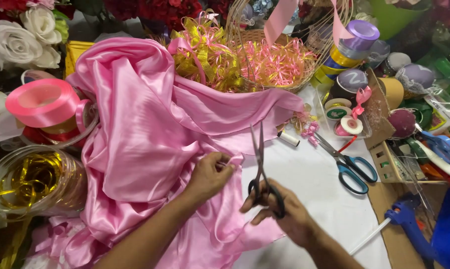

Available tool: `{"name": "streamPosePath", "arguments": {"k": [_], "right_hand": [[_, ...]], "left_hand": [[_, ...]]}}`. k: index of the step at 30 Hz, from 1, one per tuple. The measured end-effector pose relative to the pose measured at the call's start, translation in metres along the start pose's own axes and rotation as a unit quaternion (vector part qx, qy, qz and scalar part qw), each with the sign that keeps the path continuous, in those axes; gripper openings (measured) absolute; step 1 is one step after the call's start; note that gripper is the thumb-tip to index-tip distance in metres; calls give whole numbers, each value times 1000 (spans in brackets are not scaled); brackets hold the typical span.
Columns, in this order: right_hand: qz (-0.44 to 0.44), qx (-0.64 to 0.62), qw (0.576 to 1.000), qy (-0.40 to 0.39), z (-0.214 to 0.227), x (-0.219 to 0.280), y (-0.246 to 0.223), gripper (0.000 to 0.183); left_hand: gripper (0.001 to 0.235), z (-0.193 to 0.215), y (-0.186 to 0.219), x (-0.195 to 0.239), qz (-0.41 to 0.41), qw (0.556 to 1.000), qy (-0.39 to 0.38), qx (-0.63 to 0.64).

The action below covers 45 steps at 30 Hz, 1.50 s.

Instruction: The person cuts a strip from a large piece of pink satin fabric using scissors. They then fold the cut strip and roll it into a tight spiral shape with their hands.

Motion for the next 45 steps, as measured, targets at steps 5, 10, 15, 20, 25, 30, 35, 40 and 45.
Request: {"name": "streamPosePath", "arguments": {"k": [5, 10, 15, 20, 25, 30, 35, 40, 45], "right_hand": [[-56, 18, 998, -33, 49, -27, -1, 49], [-135, -67, 985, -86, 44, -30, 47, 52], [-175, -71, 972, -138, 27, -23, 64, 59], [-171, -96, 973, -123, 14, -32, 66, 55], [-123, -88, 985, -88, 17, -44, 55, 53], [-94, -128, 986, -57, 27, -46, 59, 41], [-78, -125, 987, -68, 24, -47, 54, 43], [-71, -138, 987, -51, 33, -55, 50, 41], [-77, -131, 988, -6, 48, -68, 58, 51]], "left_hand": [[13, 24, -10, -35, -57, 946, -62, 313], [13, 29, -17, -48, -20, 875, -97, 475], [20, 31, -15, -48, -13, 881, -85, 465], [17, 23, -18, -53, -46, 895, -91, 435], [22, 17, -31, -59, -32, 928, -68, 364], [44, 25, 3, -43, -142, 964, -10, 223], [77, 12, 31, -36, -131, 985, -67, 87], [40, -4, 17, -52, -78, 989, -101, 69], [16, 2, 10, -65, -133, 986, -14, 104]]}}
Point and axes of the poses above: each hand's wrist, its own x-axis away from the middle knuckle, its own z-axis out of the back of the hand, y = z × x, the point moved 10 cm from there along -x, towards the middle knuckle, and after that the axes turned 9 degrees about x, right-handed, at the moved point
